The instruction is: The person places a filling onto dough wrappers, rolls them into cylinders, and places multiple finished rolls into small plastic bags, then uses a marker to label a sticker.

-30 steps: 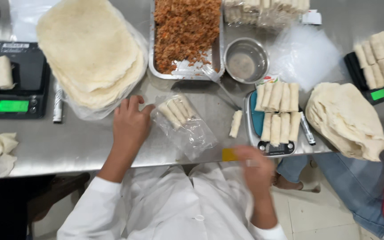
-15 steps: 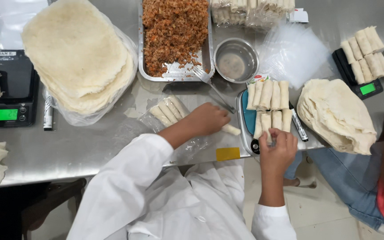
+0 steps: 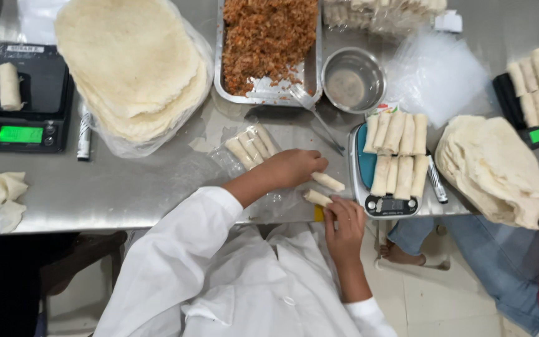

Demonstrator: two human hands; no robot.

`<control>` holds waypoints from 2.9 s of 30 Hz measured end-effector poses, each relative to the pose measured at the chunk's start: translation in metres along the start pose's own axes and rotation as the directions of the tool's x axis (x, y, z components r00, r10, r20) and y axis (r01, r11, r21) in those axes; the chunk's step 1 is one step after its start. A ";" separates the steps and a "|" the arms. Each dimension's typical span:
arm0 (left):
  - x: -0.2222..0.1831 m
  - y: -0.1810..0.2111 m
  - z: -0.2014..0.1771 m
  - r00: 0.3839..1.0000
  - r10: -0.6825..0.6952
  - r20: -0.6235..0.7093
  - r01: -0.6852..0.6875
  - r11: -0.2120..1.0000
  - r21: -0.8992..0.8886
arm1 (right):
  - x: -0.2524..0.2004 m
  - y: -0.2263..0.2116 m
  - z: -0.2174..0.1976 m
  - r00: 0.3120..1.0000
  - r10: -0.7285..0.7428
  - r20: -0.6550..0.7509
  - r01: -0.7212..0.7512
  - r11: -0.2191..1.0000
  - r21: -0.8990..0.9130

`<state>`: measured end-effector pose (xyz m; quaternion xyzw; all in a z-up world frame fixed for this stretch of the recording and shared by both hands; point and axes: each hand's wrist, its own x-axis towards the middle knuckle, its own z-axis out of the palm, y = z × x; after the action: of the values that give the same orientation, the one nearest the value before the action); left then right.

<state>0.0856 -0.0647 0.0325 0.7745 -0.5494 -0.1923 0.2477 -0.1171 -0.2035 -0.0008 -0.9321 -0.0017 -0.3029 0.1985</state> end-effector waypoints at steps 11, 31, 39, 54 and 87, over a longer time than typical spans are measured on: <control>-0.005 0.021 -0.013 0.987 0.058 0.152 -0.051 0.998 -0.048 | 0.023 0.015 -0.003 0.994 -0.060 0.091 0.039 0.976 0.216; -0.167 0.019 0.033 0.629 -0.297 -0.718 0.178 0.955 -0.238 | 0.042 -0.069 0.076 0.919 0.162 0.360 -0.362 0.712 0.601; -0.147 -0.040 0.013 0.653 -0.357 -0.668 0.256 0.934 -0.249 | 0.036 -0.056 0.079 0.808 0.303 0.506 -0.578 0.576 0.578; -0.161 0.064 0.031 0.718 -0.248 -0.651 0.407 0.908 0.103 | 0.033 -0.071 0.064 0.944 0.006 0.329 -0.157 0.886 0.437; -0.103 -0.028 -0.003 0.869 -0.265 -0.418 0.425 0.833 0.355 | 0.025 0.050 -0.065 0.859 0.479 0.180 -0.511 0.796 0.324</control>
<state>0.0749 0.0411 0.0209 0.9188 -0.3735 0.0350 0.1229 -0.1277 -0.2764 0.0430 -0.8597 0.1779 -0.1933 0.4380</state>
